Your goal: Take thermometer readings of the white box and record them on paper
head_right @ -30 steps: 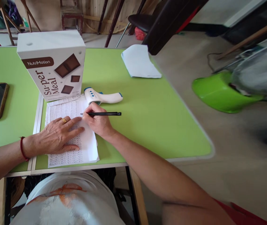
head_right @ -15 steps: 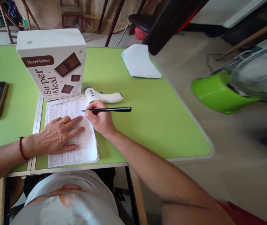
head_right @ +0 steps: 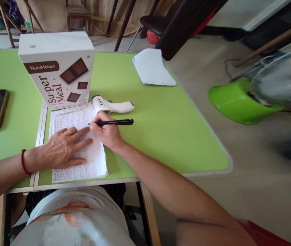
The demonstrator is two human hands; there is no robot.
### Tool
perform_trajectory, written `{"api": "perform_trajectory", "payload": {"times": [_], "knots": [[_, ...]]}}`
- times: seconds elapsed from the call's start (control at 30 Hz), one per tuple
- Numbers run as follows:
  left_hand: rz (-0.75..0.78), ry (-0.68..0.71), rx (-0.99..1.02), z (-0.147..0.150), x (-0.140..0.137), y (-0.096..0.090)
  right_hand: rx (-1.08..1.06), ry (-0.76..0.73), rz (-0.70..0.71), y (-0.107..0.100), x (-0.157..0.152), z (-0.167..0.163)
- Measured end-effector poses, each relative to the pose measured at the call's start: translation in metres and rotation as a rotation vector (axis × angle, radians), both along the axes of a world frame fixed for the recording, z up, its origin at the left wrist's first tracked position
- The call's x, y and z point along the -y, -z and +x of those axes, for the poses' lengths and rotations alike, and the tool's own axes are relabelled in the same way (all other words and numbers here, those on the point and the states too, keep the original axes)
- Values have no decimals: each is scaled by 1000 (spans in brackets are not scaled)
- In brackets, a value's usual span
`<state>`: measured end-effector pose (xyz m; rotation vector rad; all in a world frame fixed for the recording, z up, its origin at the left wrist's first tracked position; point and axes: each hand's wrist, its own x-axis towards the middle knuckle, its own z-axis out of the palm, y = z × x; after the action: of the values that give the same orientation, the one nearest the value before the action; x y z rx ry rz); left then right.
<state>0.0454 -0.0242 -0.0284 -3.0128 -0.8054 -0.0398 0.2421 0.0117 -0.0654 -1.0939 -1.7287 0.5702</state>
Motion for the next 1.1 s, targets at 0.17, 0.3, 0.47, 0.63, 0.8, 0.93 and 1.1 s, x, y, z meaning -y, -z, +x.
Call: {"api": "perform_trajectory", "payload": {"times": [0.17, 0.3, 0.47, 0.63, 0.8, 0.93, 1.1], "knots": [[-3, -3, -3, 0, 0, -1, 5, -4, -7, 0, 0, 0], [-8, -6, -14, 0, 0, -2, 7, -3, -4, 0, 0, 0], [-14, -5, -16, 0, 0, -2, -7, -4, 12, 1, 0, 0], [-14, -7, -15, 0, 1, -2, -13, -8, 31, 2, 0, -1], [-11, -4, -11, 0, 1, -1, -46, -3, 59, 3, -1, -1], [-1, -3, -2, -1, 1, 0, -45, -9, 50, 3, -2, -1], [7, -3, 10, -1, 1, 1, -22, 0, 10, 2, -1, -1]]}}
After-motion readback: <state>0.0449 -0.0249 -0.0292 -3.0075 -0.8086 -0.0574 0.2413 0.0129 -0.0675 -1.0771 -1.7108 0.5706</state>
